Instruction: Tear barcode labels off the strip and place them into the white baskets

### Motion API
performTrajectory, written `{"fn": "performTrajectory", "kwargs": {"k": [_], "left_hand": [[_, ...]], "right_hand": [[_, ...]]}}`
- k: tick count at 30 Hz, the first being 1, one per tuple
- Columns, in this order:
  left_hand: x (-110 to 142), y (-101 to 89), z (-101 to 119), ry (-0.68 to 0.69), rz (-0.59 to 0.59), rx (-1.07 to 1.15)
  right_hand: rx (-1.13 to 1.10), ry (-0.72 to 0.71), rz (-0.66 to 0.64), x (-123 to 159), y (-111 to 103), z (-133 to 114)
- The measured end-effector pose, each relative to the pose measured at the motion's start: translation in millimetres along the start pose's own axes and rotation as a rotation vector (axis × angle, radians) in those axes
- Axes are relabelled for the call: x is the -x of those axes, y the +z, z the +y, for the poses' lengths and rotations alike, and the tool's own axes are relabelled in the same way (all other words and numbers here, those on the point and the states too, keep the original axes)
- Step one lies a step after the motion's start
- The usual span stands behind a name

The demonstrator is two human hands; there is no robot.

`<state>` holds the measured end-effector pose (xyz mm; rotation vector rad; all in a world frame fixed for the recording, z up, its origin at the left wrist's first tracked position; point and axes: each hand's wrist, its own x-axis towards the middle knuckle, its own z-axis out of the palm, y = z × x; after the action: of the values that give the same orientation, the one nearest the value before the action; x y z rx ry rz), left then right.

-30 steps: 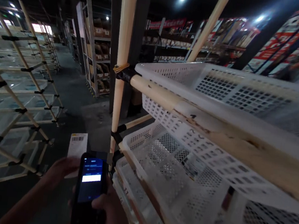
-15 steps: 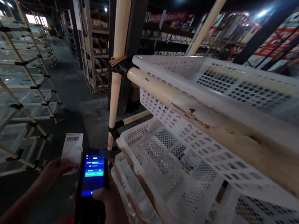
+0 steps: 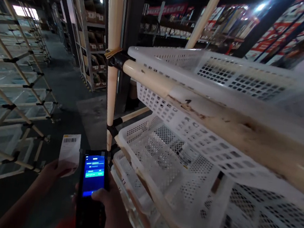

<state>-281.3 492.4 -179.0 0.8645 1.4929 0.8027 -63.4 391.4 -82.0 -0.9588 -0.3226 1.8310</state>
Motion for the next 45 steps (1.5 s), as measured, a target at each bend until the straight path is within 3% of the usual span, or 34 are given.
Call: {"fn": "performTrajectory", "kwargs": {"k": [10,18,22,31,39,45], "left_hand": [[-3.3,-2.0,-7.0,0.046,-0.008,0.004],[17.8,12.6,10.3,0.029,-0.069,0.080],[19.5,14.0,7.9,0.002,-0.063,0.122],[25.4,8.6,6.8,-0.020,-0.052,0.168],[17.4,0.1,-13.9,-0.011,-0.134,0.111],[24.9,2.7,-7.1,-0.003,-0.130,0.069]], "right_hand": [[0.040,-0.046,-0.022,2.7,-3.2,2.0],[0.074,-0.099,-0.049,3.4,0.1,6.6],[0.072,-0.101,-0.036,3.0,0.6,8.0],[-0.031,-0.001,0.072,-2.5,-2.0,11.7],[-0.169,0.081,0.017,-8.0,-6.4,16.7],[-0.185,0.093,-0.022,-10.0,-5.0,13.8]]}}
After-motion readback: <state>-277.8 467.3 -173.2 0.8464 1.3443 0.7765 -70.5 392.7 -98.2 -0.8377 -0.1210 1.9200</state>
